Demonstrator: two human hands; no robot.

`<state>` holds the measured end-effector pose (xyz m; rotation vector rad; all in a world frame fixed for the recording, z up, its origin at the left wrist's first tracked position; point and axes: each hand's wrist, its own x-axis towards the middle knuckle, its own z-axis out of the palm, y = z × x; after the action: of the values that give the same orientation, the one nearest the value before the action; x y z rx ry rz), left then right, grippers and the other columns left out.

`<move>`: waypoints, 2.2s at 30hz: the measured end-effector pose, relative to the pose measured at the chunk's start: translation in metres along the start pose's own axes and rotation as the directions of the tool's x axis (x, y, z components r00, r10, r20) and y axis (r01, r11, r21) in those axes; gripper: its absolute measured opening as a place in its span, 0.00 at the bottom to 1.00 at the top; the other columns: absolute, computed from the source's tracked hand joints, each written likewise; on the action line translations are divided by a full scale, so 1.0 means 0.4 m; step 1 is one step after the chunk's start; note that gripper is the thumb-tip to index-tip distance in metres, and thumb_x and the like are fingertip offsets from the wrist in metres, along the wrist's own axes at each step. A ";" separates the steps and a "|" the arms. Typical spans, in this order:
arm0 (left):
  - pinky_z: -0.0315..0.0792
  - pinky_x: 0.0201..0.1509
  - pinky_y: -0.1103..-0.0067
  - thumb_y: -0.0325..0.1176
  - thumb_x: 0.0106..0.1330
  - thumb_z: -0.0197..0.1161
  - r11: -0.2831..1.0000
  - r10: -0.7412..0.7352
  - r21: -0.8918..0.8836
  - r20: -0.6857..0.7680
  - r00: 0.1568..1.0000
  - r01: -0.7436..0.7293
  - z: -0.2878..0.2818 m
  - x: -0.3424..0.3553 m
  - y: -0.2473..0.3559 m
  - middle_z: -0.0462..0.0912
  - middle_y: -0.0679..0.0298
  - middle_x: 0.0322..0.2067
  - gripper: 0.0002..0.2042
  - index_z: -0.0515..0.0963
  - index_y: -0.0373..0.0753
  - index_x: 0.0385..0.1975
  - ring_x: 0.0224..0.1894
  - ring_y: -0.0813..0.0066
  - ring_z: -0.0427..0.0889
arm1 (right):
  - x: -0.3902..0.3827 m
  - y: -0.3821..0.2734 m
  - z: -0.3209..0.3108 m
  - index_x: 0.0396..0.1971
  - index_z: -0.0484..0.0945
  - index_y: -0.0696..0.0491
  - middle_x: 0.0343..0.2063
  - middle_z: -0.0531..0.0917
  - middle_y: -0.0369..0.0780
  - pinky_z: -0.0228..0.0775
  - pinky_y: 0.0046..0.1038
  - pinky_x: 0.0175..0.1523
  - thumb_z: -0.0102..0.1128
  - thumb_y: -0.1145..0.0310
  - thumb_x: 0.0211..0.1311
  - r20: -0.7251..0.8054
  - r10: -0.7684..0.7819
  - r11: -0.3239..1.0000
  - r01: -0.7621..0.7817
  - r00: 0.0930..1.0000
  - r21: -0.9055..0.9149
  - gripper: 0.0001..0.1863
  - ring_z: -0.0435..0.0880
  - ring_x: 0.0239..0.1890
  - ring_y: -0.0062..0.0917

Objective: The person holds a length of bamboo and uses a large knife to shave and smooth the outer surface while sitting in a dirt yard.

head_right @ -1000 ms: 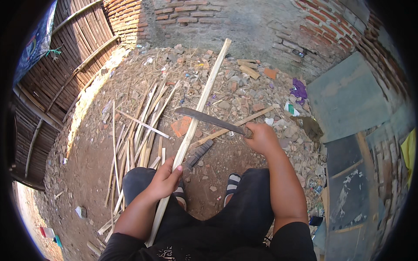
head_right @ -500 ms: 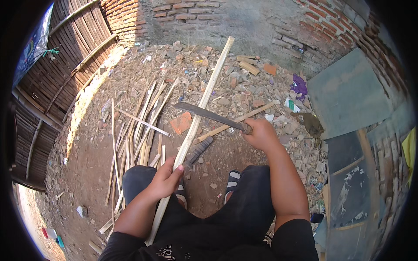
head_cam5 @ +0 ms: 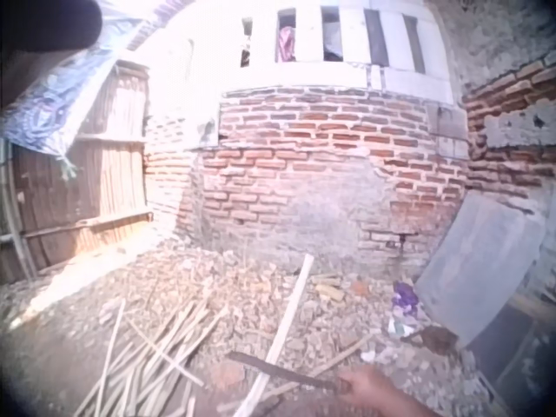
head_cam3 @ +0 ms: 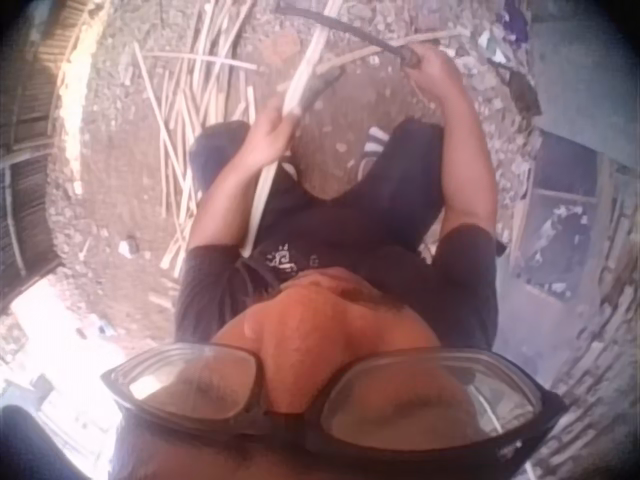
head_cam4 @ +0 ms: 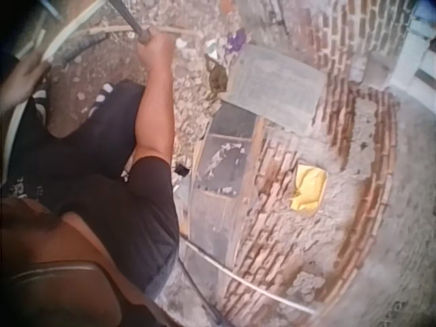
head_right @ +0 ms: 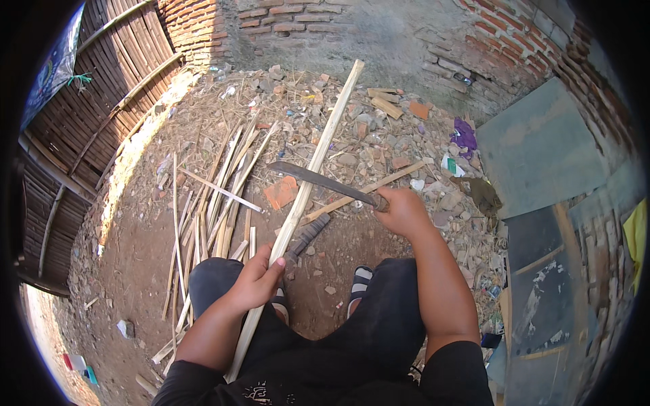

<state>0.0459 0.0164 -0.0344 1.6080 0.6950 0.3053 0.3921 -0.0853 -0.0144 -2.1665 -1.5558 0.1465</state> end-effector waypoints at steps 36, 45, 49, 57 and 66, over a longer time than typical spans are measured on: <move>0.67 0.24 0.83 0.36 0.81 0.51 0.991 0.102 0.078 0.074 0.992 -0.108 0.030 0.006 -0.028 0.72 0.71 0.28 0.15 0.66 0.36 0.61 0.20 0.86 0.70 | -0.001 -0.018 -0.003 0.35 0.82 0.52 0.29 0.85 0.48 0.75 0.44 0.39 0.73 0.62 0.52 0.006 -0.017 0.999 0.017 1.000 -0.037 0.13 0.85 0.35 0.48; 0.68 0.20 0.85 0.39 0.81 0.52 0.987 -0.085 -0.127 0.097 0.992 0.097 0.002 0.000 0.023 0.72 0.71 0.24 0.13 0.68 0.38 0.57 0.16 0.85 0.71 | 0.116 -0.081 -0.092 0.35 0.81 0.51 0.28 0.85 0.47 0.76 0.46 0.43 0.73 0.64 0.48 0.157 -0.091 0.988 0.108 0.983 -0.109 0.14 0.85 0.37 0.48; 0.68 0.20 0.85 0.38 0.81 0.53 0.992 -0.068 -0.098 0.106 0.992 0.078 0.004 -0.006 0.017 0.72 0.71 0.24 0.13 0.68 0.37 0.55 0.16 0.85 0.72 | 0.086 -0.092 -0.013 0.36 0.82 0.52 0.28 0.85 0.48 0.76 0.46 0.43 0.73 0.64 0.48 0.109 -0.127 0.990 0.133 0.986 -0.051 0.15 0.85 0.37 0.48; 0.72 0.24 0.78 0.33 0.79 0.55 0.992 -0.121 0.031 0.079 0.989 0.119 0.021 -0.005 0.026 0.74 0.69 0.22 0.12 0.69 0.34 0.55 0.19 0.81 0.76 | 0.117 -0.053 0.028 0.39 0.83 0.50 0.28 0.85 0.49 0.77 0.47 0.44 0.73 0.63 0.49 0.102 -0.078 0.996 0.083 0.992 -0.037 0.16 0.86 0.38 0.47; 0.72 0.23 0.77 0.33 0.78 0.55 0.991 -0.094 0.100 0.081 0.992 0.086 0.034 -0.013 0.027 0.75 0.67 0.21 0.13 0.70 0.32 0.54 0.19 0.79 0.78 | 0.114 -0.057 0.047 0.40 0.84 0.50 0.29 0.86 0.49 0.78 0.47 0.45 0.72 0.63 0.50 0.109 -0.076 0.996 0.072 0.991 0.046 0.16 0.86 0.38 0.47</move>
<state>0.0525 0.0022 -0.0254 1.6660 0.7235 0.1380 0.3819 -0.0318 -0.0130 -2.0965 -1.6763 0.2769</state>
